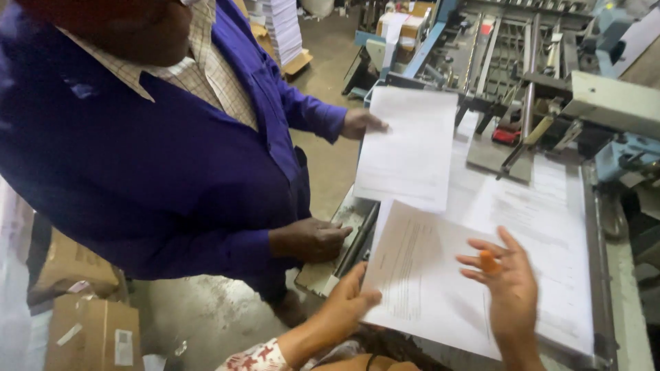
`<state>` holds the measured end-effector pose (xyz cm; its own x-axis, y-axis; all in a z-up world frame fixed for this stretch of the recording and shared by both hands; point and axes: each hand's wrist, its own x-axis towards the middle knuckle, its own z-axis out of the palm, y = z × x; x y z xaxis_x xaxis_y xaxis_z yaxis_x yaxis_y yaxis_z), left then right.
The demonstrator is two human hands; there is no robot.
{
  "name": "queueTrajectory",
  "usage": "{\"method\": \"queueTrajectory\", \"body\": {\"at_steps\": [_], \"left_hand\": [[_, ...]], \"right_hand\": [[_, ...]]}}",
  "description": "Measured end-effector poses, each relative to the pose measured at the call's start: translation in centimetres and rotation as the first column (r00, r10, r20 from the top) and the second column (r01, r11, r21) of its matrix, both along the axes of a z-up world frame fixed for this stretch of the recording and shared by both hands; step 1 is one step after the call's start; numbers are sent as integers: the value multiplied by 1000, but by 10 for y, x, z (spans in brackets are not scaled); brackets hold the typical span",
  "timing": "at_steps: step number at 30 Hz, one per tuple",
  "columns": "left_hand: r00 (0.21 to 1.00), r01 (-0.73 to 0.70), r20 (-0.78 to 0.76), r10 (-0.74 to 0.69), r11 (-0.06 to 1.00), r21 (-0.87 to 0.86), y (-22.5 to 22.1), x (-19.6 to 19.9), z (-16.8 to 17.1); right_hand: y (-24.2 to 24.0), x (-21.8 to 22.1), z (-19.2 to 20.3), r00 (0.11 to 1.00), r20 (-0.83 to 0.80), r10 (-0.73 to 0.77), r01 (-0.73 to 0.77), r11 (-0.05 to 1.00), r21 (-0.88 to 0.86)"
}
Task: Aligning a stack of printed papers on a machine and inspecting individual sheets for quality control.
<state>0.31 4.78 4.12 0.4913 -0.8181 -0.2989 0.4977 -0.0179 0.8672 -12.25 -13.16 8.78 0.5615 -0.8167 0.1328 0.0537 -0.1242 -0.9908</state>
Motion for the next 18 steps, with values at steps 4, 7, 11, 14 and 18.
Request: {"method": "queueTrajectory", "body": {"at_steps": [4,7,11,14,18], "left_hand": [[974,50,223,-50,999,5,28,10,4],[981,51,192,-25,990,-129,51,13,7],[977,-4,210,24,995,-96,90,20,11],[929,-33,359,84,989,-146,128,31,17],[897,-144,404,182,982,-123,175,35,27]], "right_hand": [[23,-34,30,991,-21,-136,131,981,-143],[5,-53,-5,981,147,-127,152,974,-168],[18,-55,-7,985,100,-144,156,979,-130],[23,-46,-24,983,164,-82,102,988,-114],[50,-31,-10,997,67,-33,41,992,-123]]}}
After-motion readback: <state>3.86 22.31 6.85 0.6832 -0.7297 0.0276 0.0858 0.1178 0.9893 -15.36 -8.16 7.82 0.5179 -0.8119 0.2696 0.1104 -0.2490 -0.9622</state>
